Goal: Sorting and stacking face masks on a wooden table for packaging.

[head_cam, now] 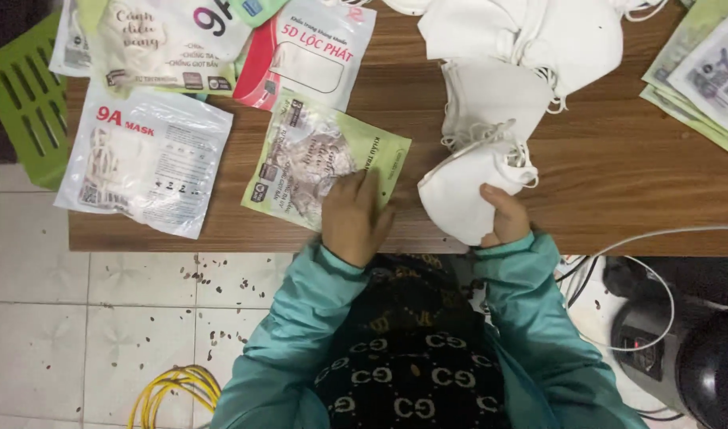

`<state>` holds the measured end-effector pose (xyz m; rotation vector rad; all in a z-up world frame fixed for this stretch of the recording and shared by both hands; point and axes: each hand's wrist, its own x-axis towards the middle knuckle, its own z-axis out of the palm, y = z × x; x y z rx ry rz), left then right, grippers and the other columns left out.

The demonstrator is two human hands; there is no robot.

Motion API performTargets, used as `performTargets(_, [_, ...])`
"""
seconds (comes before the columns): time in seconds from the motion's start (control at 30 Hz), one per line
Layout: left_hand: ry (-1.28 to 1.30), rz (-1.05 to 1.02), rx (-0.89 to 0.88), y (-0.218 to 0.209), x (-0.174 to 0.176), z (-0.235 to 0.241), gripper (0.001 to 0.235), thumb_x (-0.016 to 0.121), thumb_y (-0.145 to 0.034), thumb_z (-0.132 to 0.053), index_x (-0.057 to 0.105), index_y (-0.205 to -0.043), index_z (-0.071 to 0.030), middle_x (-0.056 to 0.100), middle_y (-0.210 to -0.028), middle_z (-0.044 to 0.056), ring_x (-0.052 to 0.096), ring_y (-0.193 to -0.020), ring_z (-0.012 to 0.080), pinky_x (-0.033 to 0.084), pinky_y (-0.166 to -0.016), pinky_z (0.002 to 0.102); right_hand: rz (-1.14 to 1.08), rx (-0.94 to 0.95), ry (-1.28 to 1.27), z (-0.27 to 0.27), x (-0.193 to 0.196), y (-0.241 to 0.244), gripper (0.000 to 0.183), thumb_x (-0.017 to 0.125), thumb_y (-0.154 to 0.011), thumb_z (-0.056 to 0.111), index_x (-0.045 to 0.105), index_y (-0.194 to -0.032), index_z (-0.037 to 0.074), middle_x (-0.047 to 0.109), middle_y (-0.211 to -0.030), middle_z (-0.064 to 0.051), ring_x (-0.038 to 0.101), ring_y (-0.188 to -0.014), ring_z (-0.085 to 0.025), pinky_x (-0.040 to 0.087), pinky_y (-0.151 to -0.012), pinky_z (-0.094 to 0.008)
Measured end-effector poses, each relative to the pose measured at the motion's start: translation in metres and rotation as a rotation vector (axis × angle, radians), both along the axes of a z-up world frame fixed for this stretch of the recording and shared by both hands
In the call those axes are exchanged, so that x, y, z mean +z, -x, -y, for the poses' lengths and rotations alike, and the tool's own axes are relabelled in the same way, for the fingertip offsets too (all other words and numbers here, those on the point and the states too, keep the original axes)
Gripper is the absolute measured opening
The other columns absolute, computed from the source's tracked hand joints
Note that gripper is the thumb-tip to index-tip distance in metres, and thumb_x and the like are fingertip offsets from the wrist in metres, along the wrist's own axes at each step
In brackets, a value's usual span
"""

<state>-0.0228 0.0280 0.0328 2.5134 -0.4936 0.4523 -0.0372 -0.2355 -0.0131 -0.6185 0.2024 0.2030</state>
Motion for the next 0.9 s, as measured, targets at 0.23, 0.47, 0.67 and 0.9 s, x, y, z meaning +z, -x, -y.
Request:
performTargets(0.23, [-0.101,0.004,0.010,0.005,-0.007,0.008,0.057,0.077,-0.074,-0.011,0.065,-0.126,0.006,0.067,-0.116,0.029,0.063,-0.110,0.0464,0.049,-0.102,0.052,-0.028,-0.049,0.037,-0.005,-0.006,-0.001,0.051,0.062,-0.088,0.015,0.062,-0.137,0.003,0.069,-0.128,-0.022,0.070,-0.113,-0.038,0.050,-0.109,-0.061])
performTargets(0.47, [-0.044,-0.071,0.087,0.002,-0.018,-0.009,0.054,0.061,-0.082,-0.009,0.060,-0.135,0.002,0.070,-0.099,0.024,0.069,-0.094,0.0418,0.056,-0.085,0.049,-0.053,-0.091,0.077,-0.012,0.006,0.004,0.049,0.061,-0.090,0.010,0.062,-0.138,0.002,0.068,-0.129,-0.020,0.070,-0.110,-0.037,0.050,-0.108,-0.060])
performTargets(0.67, [0.032,-0.245,0.115,-0.004,-0.025,-0.016,0.044,0.066,-0.089,-0.016,0.064,-0.132,-0.007,0.073,-0.101,0.019,0.070,-0.097,0.0396,0.055,-0.086,0.047,-0.098,-0.074,0.272,-0.020,0.006,0.002,0.056,0.070,-0.084,0.012,0.061,-0.139,0.005,0.070,-0.125,-0.018,0.070,-0.109,-0.034,0.051,-0.107,-0.058])
performTargets(0.9, [0.192,-0.377,0.019,0.002,-0.029,-0.011,0.042,0.067,-0.086,-0.019,0.067,-0.127,-0.015,0.072,-0.107,0.014,0.069,-0.106,0.0377,0.052,-0.091,0.048,-0.021,0.047,0.331,-0.077,-0.057,0.002,0.044,0.081,-0.076,-0.006,0.073,-0.119,0.000,0.075,-0.106,-0.016,0.073,-0.095,-0.029,0.060,-0.088,-0.051])
